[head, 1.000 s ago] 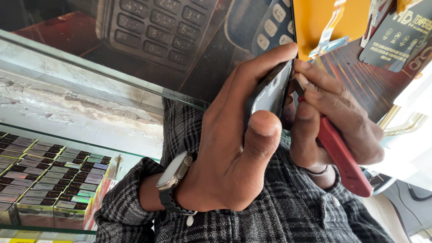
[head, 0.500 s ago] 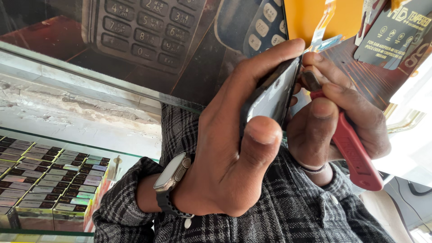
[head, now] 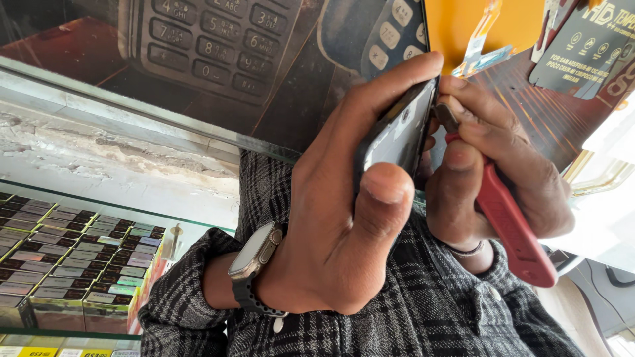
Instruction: The person handles a smartphone, peels a protective film from its screen, and uses a red plastic pry tool to separate the back cover from the frame. The person works at a glass counter with various phone parts and accessories visible.
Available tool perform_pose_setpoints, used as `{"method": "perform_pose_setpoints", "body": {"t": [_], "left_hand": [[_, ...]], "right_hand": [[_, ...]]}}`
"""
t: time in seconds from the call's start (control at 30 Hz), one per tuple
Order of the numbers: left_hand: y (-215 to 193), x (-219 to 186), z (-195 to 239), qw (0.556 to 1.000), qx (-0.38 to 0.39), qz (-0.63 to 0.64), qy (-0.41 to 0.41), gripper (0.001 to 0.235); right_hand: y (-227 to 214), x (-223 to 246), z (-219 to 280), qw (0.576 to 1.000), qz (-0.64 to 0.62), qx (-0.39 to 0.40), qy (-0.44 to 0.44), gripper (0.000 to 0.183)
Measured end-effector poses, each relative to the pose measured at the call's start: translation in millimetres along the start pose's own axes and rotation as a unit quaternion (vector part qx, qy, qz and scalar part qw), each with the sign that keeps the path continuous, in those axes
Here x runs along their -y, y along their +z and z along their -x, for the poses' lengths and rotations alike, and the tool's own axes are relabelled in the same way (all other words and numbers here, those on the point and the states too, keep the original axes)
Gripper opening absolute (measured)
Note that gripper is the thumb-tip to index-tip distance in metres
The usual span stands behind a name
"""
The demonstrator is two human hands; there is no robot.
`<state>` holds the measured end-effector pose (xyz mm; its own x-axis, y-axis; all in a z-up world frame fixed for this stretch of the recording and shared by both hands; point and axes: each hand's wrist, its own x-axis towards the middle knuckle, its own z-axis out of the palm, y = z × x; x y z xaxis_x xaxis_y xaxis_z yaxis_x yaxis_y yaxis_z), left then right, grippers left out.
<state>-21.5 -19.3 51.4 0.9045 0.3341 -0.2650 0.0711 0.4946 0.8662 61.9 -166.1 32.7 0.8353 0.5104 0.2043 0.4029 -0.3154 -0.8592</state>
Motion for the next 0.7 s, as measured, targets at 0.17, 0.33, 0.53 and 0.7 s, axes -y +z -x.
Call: {"method": "perform_pose_setpoints", "body": {"t": [0.17,0.33,0.53,0.7], "left_hand": [[1.6,1.4,1.0,1.000,-0.001,-0.002,0.006,0.076],[0.5,0.4,4.4,1.000,0.022,0.017,0.005,0.075],[2.7,0.6,4.5,1.000,0.021,0.020,0.006,0.075],[5.7,3.1,5.5,1.000,0.013,0.019,0.011,0.074]], "right_hand": [[4.4,-7.6,-1.9,0.998,-0.042,-0.038,-0.023,0.026],[11.3,-13.6,5.3,0.989,-0.114,-0.098,-0.018,0.025],[6.2,-20.6,3.2,0.989,-0.084,-0.106,-0.052,0.026],[3.2,-21.7,3.3,0.993,-0.073,-0.078,-0.056,0.027]]}}
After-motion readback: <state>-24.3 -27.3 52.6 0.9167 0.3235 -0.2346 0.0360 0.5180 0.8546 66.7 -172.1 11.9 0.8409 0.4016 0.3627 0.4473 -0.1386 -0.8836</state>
